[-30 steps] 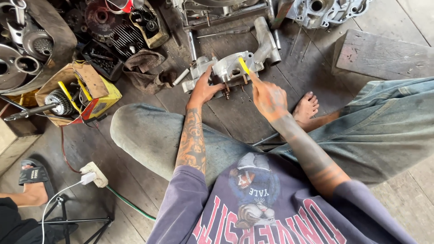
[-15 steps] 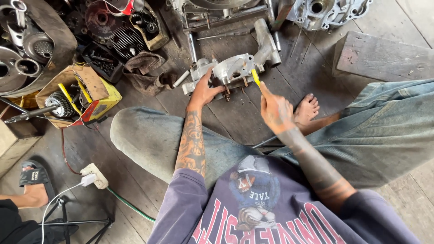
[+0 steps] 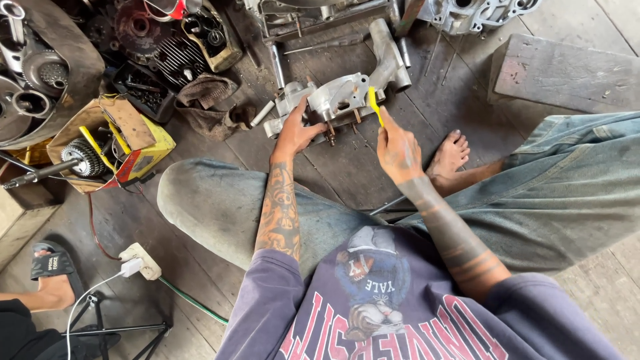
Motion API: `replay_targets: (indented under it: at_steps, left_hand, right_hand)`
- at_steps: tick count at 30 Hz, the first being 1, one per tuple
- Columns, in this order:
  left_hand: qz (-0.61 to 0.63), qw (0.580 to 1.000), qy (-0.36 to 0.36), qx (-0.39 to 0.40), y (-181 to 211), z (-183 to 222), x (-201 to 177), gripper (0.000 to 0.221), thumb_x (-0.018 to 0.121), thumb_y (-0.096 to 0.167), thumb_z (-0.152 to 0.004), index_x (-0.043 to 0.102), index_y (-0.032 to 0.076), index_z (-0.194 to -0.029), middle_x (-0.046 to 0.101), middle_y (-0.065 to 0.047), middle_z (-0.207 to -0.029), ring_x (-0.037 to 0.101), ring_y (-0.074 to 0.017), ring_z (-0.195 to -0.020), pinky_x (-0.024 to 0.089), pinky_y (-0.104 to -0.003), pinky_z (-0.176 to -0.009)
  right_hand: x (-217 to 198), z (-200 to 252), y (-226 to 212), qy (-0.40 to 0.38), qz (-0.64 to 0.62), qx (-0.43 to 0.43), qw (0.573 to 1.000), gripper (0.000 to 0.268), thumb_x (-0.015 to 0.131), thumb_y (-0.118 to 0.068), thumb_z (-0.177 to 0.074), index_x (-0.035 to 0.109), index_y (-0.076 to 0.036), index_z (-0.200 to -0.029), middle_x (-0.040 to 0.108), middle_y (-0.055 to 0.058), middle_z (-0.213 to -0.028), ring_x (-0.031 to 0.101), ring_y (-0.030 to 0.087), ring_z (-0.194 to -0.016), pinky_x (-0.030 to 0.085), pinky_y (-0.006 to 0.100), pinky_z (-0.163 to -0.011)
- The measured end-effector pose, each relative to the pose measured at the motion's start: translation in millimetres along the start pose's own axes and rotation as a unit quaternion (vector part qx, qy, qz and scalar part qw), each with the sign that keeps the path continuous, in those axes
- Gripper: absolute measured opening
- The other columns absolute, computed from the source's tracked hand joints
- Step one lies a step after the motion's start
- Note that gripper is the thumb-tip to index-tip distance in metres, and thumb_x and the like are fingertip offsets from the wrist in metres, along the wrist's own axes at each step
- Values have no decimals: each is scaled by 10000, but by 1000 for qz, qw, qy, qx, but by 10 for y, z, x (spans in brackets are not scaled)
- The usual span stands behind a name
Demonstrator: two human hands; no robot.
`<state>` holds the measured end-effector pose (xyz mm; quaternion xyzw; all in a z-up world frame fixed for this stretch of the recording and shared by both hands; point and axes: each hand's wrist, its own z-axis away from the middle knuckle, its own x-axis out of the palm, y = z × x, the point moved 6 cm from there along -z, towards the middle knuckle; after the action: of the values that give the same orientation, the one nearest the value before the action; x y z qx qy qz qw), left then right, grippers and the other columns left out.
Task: Cleaning a motorcycle engine casing using a small brush to remove dirt and debris.
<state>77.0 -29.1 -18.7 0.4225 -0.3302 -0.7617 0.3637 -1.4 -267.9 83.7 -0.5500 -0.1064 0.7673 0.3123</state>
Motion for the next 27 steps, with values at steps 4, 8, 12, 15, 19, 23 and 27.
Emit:
replay_targets:
  at_steps: [4, 8, 12, 15, 19, 23, 27]
  left_hand:
    - [0, 1000, -4, 5, 47, 50, 12, 1050, 850, 482, -811, 291, 157, -1638, 426, -258, -1571, 443, -503, -1418, 461, -602, -1157]
    - [8, 1000, -7, 0, 71, 60, -15, 1041, 844, 449, -809, 290, 143, -1635, 414, -265, -1575, 422, -514, -1428, 447, -616, -1166]
    - [-3, 1000, -3, -12, 8, 7, 12, 1061, 857, 478, -779, 308, 179, -1636, 423, -226, -1587, 439, -477, -1433, 458, -571, -1175]
    - [2, 1000, -3, -5, 103, 81, -44, 1051, 837, 480, -794, 295, 156, -1634, 418, -253, -1575, 430, -501, -1428, 451, -606, -1167]
    - [-2, 1000, 2, -23, -13, 13, -16, 1070, 863, 487, -764, 314, 200, -1636, 425, -210, -1592, 431, -470, -1441, 439, -571, -1191]
    - [4, 1000, -1, -19, 1, 28, -24, 1043, 849, 468, -789, 302, 209, -1638, 406, -222, -1598, 403, -488, -1452, 431, -603, -1188]
    - [10, 1000, -4, -19, 6, 20, 18, 1033, 843, 460, -805, 293, 191, -1638, 389, -241, -1602, 381, -503, -1460, 414, -632, -1188]
  right_hand:
    - [-101, -34, -29, 2, -42, 7, 999, 507, 433, -250, -1052, 455, -319, -1554, 686, 256, -1270, 658, 490, -1130, 537, 608, -950]
    - [-305, 207, -110, -20, -138, -17, 990, 498, 476, -157, -1026, 522, -169, -1522, 617, 273, -1369, 583, 480, -1255, 487, 588, -1043]
    - [-469, 166, -83, -3, -212, -36, 977, 462, 495, -128, -1039, 550, -110, -1498, 644, 279, -1320, 590, 457, -1251, 497, 556, -1039]
    - [-221, -38, 253, 0, -243, -53, 969, 450, 454, -137, -1087, 499, -55, -1527, 612, 64, -665, 608, 216, -698, 530, 414, -700]
    - [-121, -181, 375, -29, -349, -83, 933, 397, 410, -116, -1094, 483, 40, -1452, 619, 92, -697, 587, 154, -506, 511, 293, -552]
    - [-158, -162, 280, -87, -502, -152, 847, 299, 404, -87, -1095, 503, 4, -1362, 645, 159, -830, 664, 217, -666, 515, 329, -694]
    - [-160, -129, 214, -137, -575, -178, 787, 339, 432, -145, -1081, 486, 30, -1366, 633, 214, -837, 627, 238, -659, 487, 330, -665]
